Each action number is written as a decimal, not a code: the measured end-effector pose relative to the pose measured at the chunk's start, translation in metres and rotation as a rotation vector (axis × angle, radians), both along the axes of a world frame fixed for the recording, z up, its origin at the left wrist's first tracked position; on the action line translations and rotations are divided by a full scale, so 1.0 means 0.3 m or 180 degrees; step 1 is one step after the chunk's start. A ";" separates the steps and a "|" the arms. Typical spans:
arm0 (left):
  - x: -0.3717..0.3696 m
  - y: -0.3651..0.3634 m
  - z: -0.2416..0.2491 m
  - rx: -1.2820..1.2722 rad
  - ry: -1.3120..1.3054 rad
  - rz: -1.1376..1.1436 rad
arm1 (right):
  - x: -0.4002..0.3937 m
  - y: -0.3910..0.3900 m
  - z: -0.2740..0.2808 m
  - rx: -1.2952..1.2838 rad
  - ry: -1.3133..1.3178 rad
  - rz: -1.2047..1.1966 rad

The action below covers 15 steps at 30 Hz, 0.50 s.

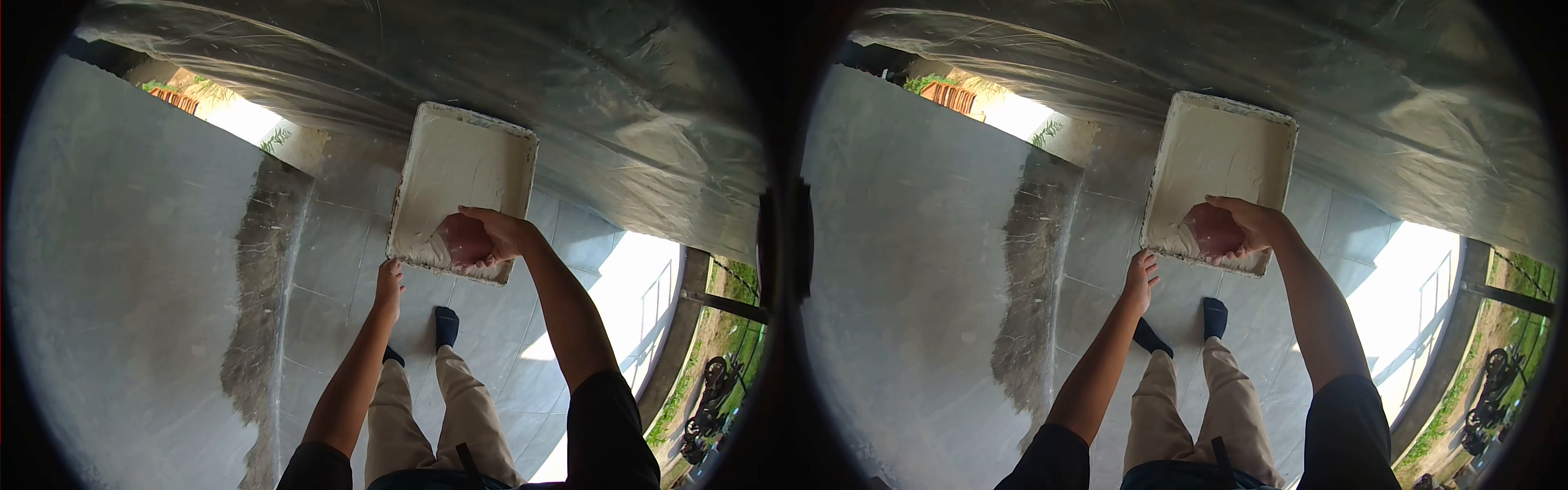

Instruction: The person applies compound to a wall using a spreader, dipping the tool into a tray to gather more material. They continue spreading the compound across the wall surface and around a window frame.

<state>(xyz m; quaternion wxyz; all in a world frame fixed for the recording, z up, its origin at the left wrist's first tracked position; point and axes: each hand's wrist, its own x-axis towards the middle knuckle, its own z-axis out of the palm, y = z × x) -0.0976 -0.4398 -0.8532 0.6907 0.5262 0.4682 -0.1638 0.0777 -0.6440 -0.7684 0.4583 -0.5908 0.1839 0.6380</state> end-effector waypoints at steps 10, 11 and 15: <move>0.047 0.126 0.195 0.2883 -0.1666 -0.0648 | -0.075 0.111 0.183 0.1774 0.0239 -0.1484; 0.051 0.137 0.238 0.3050 -0.1729 -0.0761 | -0.078 0.125 0.190 0.1936 0.0239 -0.1469; 0.034 0.179 0.389 0.3520 -0.1960 -0.0923 | -0.111 0.201 0.290 0.2216 0.0457 -0.1470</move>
